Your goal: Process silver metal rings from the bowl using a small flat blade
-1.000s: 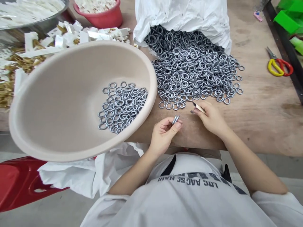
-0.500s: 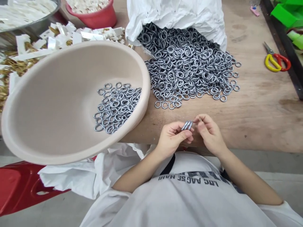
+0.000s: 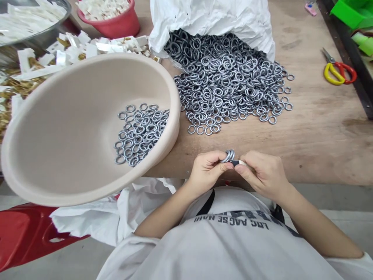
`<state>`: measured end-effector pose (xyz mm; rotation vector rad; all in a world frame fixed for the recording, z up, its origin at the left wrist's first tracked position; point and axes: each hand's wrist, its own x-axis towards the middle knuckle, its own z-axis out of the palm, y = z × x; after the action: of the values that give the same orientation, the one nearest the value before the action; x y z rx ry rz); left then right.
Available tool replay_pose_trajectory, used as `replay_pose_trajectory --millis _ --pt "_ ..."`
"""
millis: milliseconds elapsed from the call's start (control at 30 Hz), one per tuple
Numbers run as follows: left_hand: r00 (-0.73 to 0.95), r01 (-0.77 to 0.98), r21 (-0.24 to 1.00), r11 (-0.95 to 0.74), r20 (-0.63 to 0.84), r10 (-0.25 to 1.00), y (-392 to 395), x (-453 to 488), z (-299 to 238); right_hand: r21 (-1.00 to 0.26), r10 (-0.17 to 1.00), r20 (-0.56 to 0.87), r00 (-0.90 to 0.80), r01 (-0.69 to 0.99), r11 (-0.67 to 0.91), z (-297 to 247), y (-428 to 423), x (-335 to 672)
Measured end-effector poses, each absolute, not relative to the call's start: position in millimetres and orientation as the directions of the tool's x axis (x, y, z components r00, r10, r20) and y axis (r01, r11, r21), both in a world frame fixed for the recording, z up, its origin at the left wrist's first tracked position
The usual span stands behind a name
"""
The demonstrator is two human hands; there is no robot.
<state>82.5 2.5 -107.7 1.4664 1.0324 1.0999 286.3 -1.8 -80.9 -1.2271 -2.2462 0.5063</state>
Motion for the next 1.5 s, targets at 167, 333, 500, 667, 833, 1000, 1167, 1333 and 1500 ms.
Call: replay_pose_trajectory --millis 167,333,500,667,833,1000,1167,1333,1500 --pt "0.246 0.081 0.978 -0.192 0.167 0.955 3.4 81.3 -106.9 -0.564 0.854 0.271 -0.444 0.646 0.515 -79.1 -4.2 285.2" --pt "0.259 0.114 0.953 -0.28 0.244 0.935 1.6 75.2 -110.6 -0.593 0.876 0.177 -0.449 0.661 0.459 -85.5 -1.6 282.7" --pt "0.431 0.011 0.951 -0.309 0.274 0.86 -7.0 61.2 -107.9 -0.595 0.942 -0.01 -0.335 0.759 0.264 -103.5 17.8 282.3" --pt "0.115 -0.09 0.992 -0.093 0.103 0.988 -9.9 46.0 -110.0 -0.556 0.944 0.044 -0.326 0.777 0.294 -100.3 54.2 259.4" --pt "-0.05 -0.121 0.992 -0.02 0.014 0.999 -8.6 36.6 -116.1 -0.386 0.904 0.04 -0.427 0.827 0.408 -105.2 95.6 227.0" --pt "-0.133 -0.058 0.998 -0.033 0.025 0.991 -6.0 33.9 -119.6 -0.579 0.901 0.107 -0.42 0.711 0.4 -101.4 92.2 231.1" --pt "0.052 0.213 0.914 -0.347 0.344 0.938 -0.5 39.9 -119.7 -0.956 0.847 -0.22 -0.484 0.279 -0.089 -78.9 53.3 248.5" --pt "0.317 0.231 0.778 -0.584 0.508 0.801 7.8 47.9 -116.3 -0.874 0.664 -0.441 -0.604 0.121 -0.471 -80.4 41.6 258.8" --pt "0.29 0.242 0.835 -0.494 0.424 0.858 9.2 57.5 -117.0 -0.914 0.769 -0.399 -0.5 0.147 -0.379 -90.3 35.4 262.4"
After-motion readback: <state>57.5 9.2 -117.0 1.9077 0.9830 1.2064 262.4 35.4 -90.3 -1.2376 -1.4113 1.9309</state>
